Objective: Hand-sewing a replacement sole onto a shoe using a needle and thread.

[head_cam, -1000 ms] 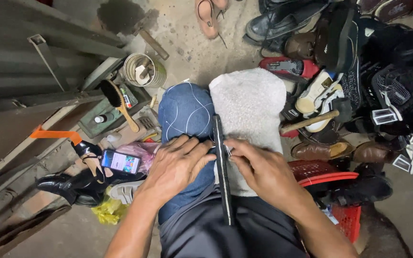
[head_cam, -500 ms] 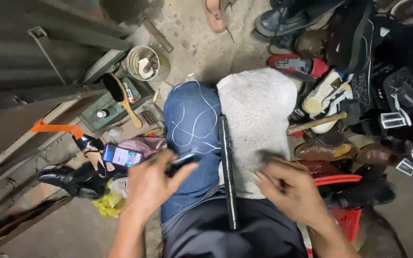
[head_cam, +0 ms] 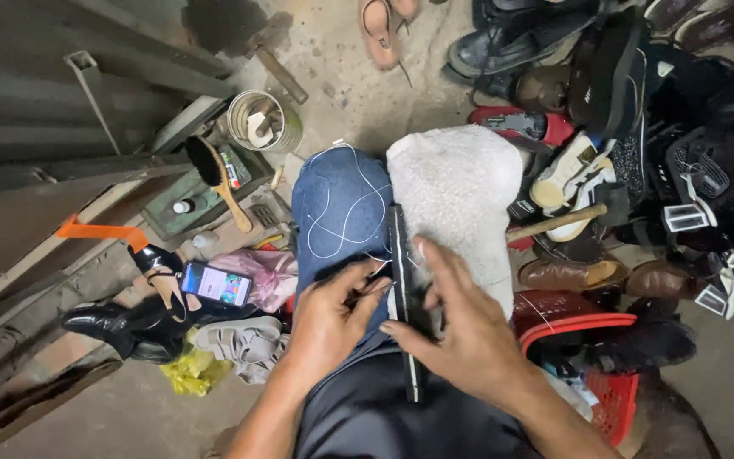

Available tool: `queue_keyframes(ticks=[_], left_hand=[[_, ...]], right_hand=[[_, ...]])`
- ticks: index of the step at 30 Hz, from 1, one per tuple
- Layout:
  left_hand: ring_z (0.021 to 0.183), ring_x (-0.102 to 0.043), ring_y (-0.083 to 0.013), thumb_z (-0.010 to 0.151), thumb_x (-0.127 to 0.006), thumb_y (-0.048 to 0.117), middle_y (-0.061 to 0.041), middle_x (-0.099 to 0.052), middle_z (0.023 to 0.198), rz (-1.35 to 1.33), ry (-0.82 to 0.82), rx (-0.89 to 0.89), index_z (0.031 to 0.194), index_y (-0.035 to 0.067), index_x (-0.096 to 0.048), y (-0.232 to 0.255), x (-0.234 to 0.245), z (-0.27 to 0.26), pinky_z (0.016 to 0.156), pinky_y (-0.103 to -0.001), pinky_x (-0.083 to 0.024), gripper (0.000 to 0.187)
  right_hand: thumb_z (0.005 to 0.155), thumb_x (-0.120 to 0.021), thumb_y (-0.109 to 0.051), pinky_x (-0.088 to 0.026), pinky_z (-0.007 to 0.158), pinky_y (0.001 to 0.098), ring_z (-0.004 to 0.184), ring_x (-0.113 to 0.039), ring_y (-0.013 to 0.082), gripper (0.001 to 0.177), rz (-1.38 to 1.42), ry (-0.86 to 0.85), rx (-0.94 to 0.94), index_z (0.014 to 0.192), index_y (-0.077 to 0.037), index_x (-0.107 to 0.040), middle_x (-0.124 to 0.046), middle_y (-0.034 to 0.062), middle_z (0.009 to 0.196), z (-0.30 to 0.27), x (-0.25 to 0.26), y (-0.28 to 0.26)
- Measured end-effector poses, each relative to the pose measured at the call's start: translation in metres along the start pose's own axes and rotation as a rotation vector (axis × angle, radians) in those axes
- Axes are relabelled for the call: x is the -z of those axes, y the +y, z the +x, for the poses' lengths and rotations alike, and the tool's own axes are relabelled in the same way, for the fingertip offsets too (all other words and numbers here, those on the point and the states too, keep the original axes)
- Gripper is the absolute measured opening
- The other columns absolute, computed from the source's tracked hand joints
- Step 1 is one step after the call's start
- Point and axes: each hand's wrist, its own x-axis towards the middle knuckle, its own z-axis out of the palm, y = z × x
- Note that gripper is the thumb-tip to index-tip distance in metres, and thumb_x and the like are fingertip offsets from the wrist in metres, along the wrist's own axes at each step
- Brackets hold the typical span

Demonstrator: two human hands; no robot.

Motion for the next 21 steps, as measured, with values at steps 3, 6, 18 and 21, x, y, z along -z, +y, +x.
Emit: queue_keyframes(ticks=[3, 6, 18, 21], left_hand=[[0.089, -0.066, -0.0061, 0.098, -0.061, 0.028, 0.009, -0.076, 0.101, -0.147, -0.219, 0.129, 0.108, 0.018, -0.071, 0.008, 0.014, -0.006, 0.063, -0.03, -0.057, 0.017], [0.065, -0.045, -0.0064, 0.101, -0.063, 0.02, 0.005, -0.053, 0.073, -0.11, -0.195, -0.069, 0.089, 0.013, -0.064, 0.01, 0.026, -0.018, 0.054, -0.026, -0.04, 0.015], [0.09, -0.071, -0.0243, 0.101, -0.07, 0.019, -0.006, -0.07, 0.109, 0.573, 0.369, -0.564, 0.118, 0.005, -0.072, 0.006, -0.009, 0.024, 0.072, -0.038, -0.062, 0.023], [0.083, -0.066, -0.0197, 0.102, -0.064, 0.011, -0.001, -0.063, 0.103, 0.54, 0.34, -0.623, 0.122, 0.008, -0.069, 0.014, -0.016, 0.031, 0.054, -0.035, -0.05, 0.02]], right_hand=[[0.083, -0.074, -0.043, -0.051, 0.092, 0.0503, 0.122, -0.064, 0.0283, 0.095, -0.047, 0.213, 0.297, 0.158, -0.01, -0.027, -0.048, 0.0087, 0.157, 0.008, -0.028, 0.035], [0.08, -0.078, -0.038, -0.056, 0.071, 0.0423, 0.053, -0.058, 0.0183, 0.096, -0.057, 0.221, 0.289, 0.16, -0.014, -0.03, -0.06, -0.0029, 0.087, 0.01, -0.027, 0.042], [0.082, -0.077, -0.026, -0.048, 0.056, 0.0347, 0.049, -0.05, 0.0161, 0.083, 0.115, 0.167, 0.203, 0.156, -0.018, -0.039, -0.052, -0.0023, 0.058, 0.006, -0.02, 0.041], [0.085, -0.074, -0.016, -0.05, 0.062, 0.0298, 0.051, -0.047, 0.0128, 0.086, 0.202, 0.194, 0.283, 0.16, -0.015, -0.032, -0.049, -0.0035, 0.058, 0.004, -0.022, 0.047]])
